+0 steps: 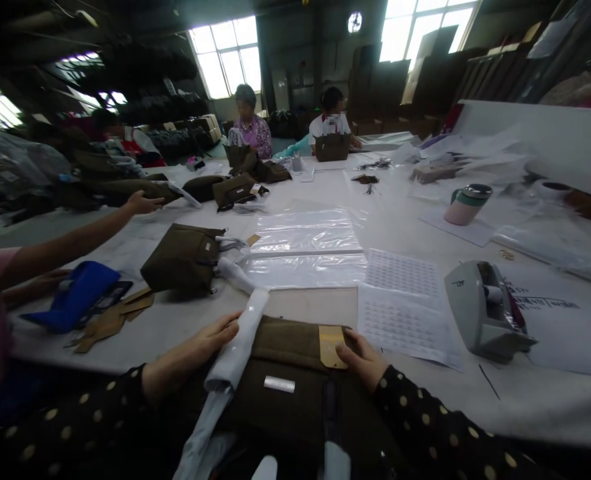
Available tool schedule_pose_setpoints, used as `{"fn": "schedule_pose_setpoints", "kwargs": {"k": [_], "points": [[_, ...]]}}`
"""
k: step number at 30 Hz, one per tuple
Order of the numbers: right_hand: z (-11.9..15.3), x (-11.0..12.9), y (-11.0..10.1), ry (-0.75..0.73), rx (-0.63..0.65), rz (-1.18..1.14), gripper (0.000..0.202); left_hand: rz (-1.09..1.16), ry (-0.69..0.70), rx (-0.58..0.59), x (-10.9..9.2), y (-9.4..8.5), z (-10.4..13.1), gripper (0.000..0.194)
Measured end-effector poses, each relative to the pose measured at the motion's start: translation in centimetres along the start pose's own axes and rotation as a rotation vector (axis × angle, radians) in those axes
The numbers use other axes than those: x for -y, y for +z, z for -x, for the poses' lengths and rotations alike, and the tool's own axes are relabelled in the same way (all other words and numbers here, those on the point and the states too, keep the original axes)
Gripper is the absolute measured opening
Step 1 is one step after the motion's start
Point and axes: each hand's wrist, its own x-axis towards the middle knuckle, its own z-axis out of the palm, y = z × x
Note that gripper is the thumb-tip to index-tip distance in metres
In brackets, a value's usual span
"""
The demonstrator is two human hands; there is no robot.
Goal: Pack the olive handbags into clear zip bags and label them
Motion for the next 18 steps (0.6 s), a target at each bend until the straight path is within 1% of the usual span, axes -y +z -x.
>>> {"fn": "schedule_pose_setpoints", "kwargs": {"k": [2, 4, 6, 8, 9, 11, 12, 13, 15, 16, 18], "points": [[-3.0, 1.8, -0.1, -0.097, -0.058, 0.083, 0.069, -0.027, 0.174, -0.041, -0.9, -0.3, -1.7, 0.07], [-5.8, 3.5, -0.2, -0.24, -0.103, 0.129, 0.078, -0.089, 0.358, -0.118, -0.8, -0.6, -3.7, 0.079], [-7.2, 4.2, 0.1, -0.388, -0.154, 0.151, 0.081, -0.166, 0.518, -0.233, 0.7, -0.2, -5.1, 0.083], [-6.7, 3.5, 0.8, -0.474, -0.181, 0.175, 0.078, -0.232, 0.614, -0.34, 3.6, 0.9, -5.0, 0.082], [-5.8, 2.7, 1.2, -0.499, -0.179, 0.201, 0.075, -0.257, 0.632, -0.374, 5.3, 1.6, -4.5, 0.079], [-3.1, 1.1, 1.9, -0.511, -0.168, 0.258, 0.071, -0.268, 0.617, -0.408, 8.5, 2.9, -2.7, 0.075], [-1.8, 0.4, 2.2, -0.499, -0.165, 0.28, 0.07, -0.261, 0.603, -0.414, 9.6, 3.3, -1.7, 0.074], [-0.6, 0.0, 2.4, -0.479, -0.165, 0.296, 0.07, -0.252, 0.585, -0.415, 10.3, 3.6, -1.0, 0.073], [0.5, -0.1, 2.6, -0.429, -0.17, 0.317, 0.069, -0.238, 0.542, -0.402, 10.5, 3.5, -0.5, 0.07], [0.4, 0.0, 2.6, -0.411, -0.167, 0.33, 0.069, -0.232, 0.515, -0.388, 10.3, 3.3, -0.9, 0.069], [-0.8, 0.6, 2.5, -0.411, -0.185, 0.383, 0.069, -0.213, 0.462, -0.347, 9.5, 2.6, -2.3, 0.068]]}}
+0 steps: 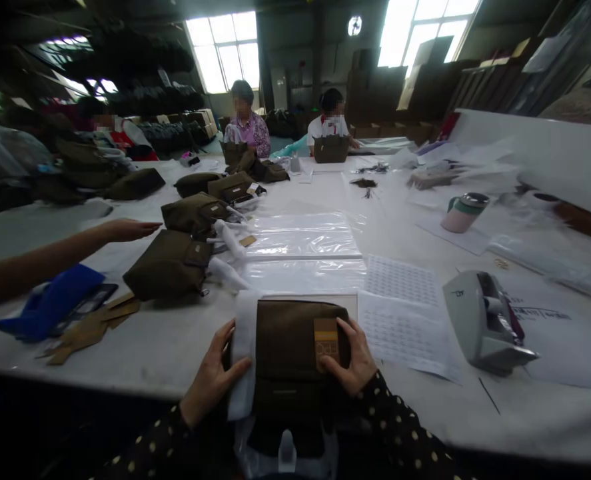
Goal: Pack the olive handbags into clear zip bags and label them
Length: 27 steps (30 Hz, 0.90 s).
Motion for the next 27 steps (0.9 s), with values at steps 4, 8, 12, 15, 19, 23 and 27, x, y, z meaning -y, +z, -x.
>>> {"fn": "schedule_pose_setpoints", "kwargs": {"k": [4, 8, 12, 15, 19, 23, 27], "points": [[-4.1, -0.9, -0.9, -0.269, -0.027, 0.164, 0.051, 0.073, -0.055, 0.036, 0.6, -0.1, -2.9, 0.069], [-7.4, -1.9, -3.3, -0.632, 0.226, 0.193, 0.034, 0.136, -0.117, 0.06, 1.0, -0.5, -3.3, 0.073], [-10.0, -1.9, -4.7, -0.791, 0.374, 0.308, 0.035, 0.157, -0.167, 0.079, 0.8, -0.9, -3.5, 0.075], [-11.6, -1.4, -4.7, -0.923, 0.463, 0.286, 0.029, 0.136, -0.167, 0.093, 0.9, -1.0, -3.9, 0.075], [-13.1, -0.5, -5.3, -1.082, 0.432, 0.149, 0.019, 0.093, -0.113, 0.059, 0.8, -0.9, -3.9, 0.077], [-14.2, 0.9, -6.7, -0.788, 0.626, 0.019, 0.02, -0.07, 0.053, -0.08, -0.2, -0.6, -3.8, 0.076], [-15.0, 2.0, -6.6, -0.312, 0.774, -0.028, 0.043, -0.279, 0.251, -0.147, -1.5, -0.1, -4.3, 0.064]]}}
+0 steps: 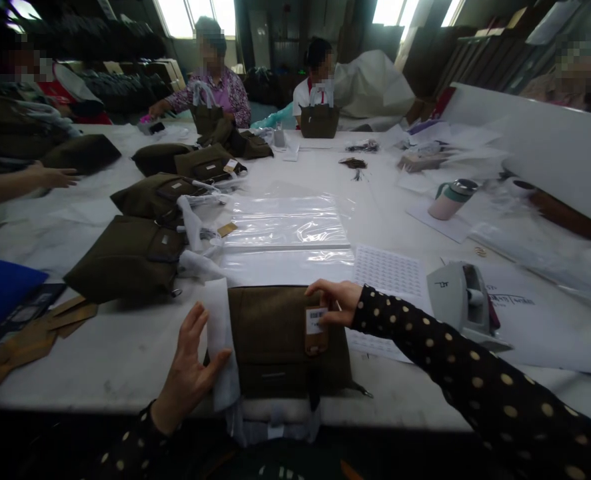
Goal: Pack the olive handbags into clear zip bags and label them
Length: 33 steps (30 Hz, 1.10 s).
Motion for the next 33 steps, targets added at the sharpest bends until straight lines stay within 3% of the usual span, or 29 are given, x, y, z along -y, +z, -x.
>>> {"fn": "schedule_pose_setpoints", "kwargs": {"k": [2, 5, 8, 11, 13, 17, 19, 21, 23, 28, 33], "points": [[-0.6, 0.0, 0.2, 0.063, 0.012, 0.013, 0.032, -0.038, 0.044, 0.028, -0.5, 0.3, -0.4, 0.06], [-1.0, -0.2, 0.8, -0.024, -0.057, 0.045, 0.009, -0.054, 0.042, 0.073, -0.7, 0.7, -0.6, 0.057], [-1.0, -0.4, 1.1, -0.073, -0.145, 0.073, 0.006, -0.072, 0.035, 0.075, -0.7, 0.9, -0.6, 0.055], [-0.8, -0.4, 1.5, 0.054, -0.167, 0.124, 0.022, -0.103, 0.077, 0.071, -0.9, 1.2, -0.9, 0.055], [-0.7, -0.3, 2.4, 0.094, -0.251, 0.2, 0.03, -0.159, 0.142, 0.094, -1.3, 1.5, -1.3, 0.055], [-0.4, 0.0, 6.1, -0.07, -0.475, 0.517, 0.034, -0.42, 0.226, 0.256, -1.8, 2.5, -2.6, 0.059], [-0.2, 0.1, 8.3, -0.111, -0.428, 0.634, 0.04, -0.52, 0.21, 0.332, -1.5, 3.1, -3.2, 0.062], [-0.3, -0.1, 10.1, -0.061, -0.368, 0.7, 0.055, -0.562, 0.193, 0.379, -1.0, 3.7, -3.5, 0.064], [-0.6, -0.6, 11.4, -0.01, -0.38, 0.735, 0.07, -0.571, 0.181, 0.412, -0.4, 4.1, -3.7, 0.065], [-1.4, -2.5, 12.8, -0.028, -0.476, 0.794, 0.07, -0.516, 0.15, 0.478, 0.1, 4.3, -4.3, 0.066], [-0.6, -2.3, 12.7, -0.101, -0.502, 0.789, 0.075, -0.309, 0.138, 0.563, -0.2, 1.9, -4.7, 0.063]]}}
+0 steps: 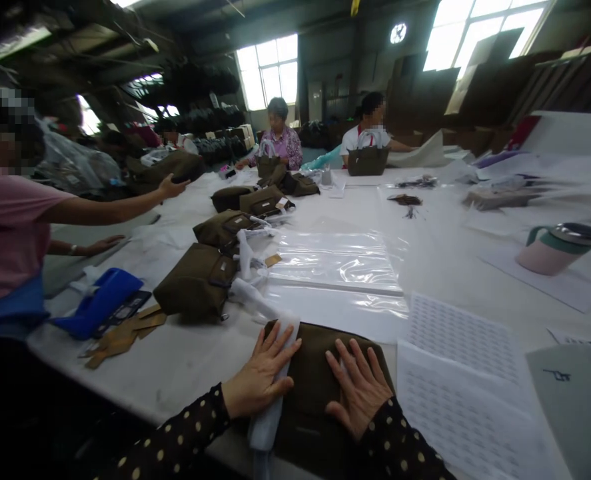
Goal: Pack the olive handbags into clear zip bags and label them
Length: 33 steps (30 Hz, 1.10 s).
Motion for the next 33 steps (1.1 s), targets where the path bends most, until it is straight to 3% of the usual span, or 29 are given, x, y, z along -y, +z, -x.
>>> {"fn": "schedule_pose_setpoints", "kwargs": {"k": [2, 4, 6, 7, 9, 12, 14, 17, 20, 21, 23, 26, 28, 31, 33], "points": [[0.0, -0.8, -1.8, -0.005, -0.032, -0.077, 0.082, 0.101, 0.012, -0.099, 0.5, -1.5, 0.6, 0.055], [-0.8, -2.7, -4.0, 0.043, -0.076, -0.171, 0.08, 0.209, -0.014, -0.292, 1.5, -3.0, 0.3, 0.045], [-2.6, -5.7, -5.5, 0.117, -0.101, -0.265, 0.065, 0.305, -0.074, -0.46, 2.9, -4.2, -1.4, 0.034], [-3.8, -7.3, -5.7, 0.161, -0.098, -0.326, 0.055, 0.331, -0.116, -0.478, 3.7, -4.5, -3.0, 0.031], [-6.4, -10.5, -4.5, 0.246, -0.049, -0.491, 0.038, 0.331, -0.187, -0.375, 5.4, -4.2, -7.1, 0.031], [-9.3, -13.6, 0.3, 0.306, 0.109, -0.702, 0.029, 0.275, -0.207, -0.11, 7.6, -2.1, -13.4, 0.026], [-9.7, -14.1, 4.2, 0.263, 0.222, -0.682, 0.029, 0.231, -0.207, 0.004, 9.1, -0.3, -16.4, 0.018], [-8.6, -13.8, 8.8, 0.156, 0.305, -0.518, 0.03, 0.148, -0.239, 0.138, 11.3, 1.9, -18.5, 0.016], [-7.3, -13.7, 10.8, 0.128, 0.332, -0.418, 0.045, 0.105, -0.263, 0.236, 12.9, 2.6, -19.4, 0.019], [-7.2, -13.9, 10.9, 0.128, 0.355, -0.396, 0.04, 0.105, -0.267, 0.269, 13.2, 2.6, -19.6, 0.023], [-7.6, -14.6, 10.7, 0.16, 0.409, -0.341, 0.023, 0.122, -0.272, 0.32, 13.3, 2.2, -20.0, 0.031], [-9.5, -16.3, 9.6, 0.259, 0.403, -0.283, 0.035, 0.15, -0.277, 0.31, 12.4, 1.4, -19.5, 0.04], [-11.2, -17.1, 8.5, 0.28, 0.342, -0.314, 0.03, 0.128, -0.252, 0.192, 11.2, 1.2, -18.3, 0.04], [-13.2, -17.2, 6.7, 0.295, 0.256, -0.307, 0.025, -0.002, -0.132, -0.108, 9.4, 1.0, -16.2, 0.061], [-13.9, -16.7, 5.5, 0.316, 0.213, -0.227, 0.026, -0.055, -0.076, -0.217, 8.9, 0.6, -15.2, 0.043]]}}
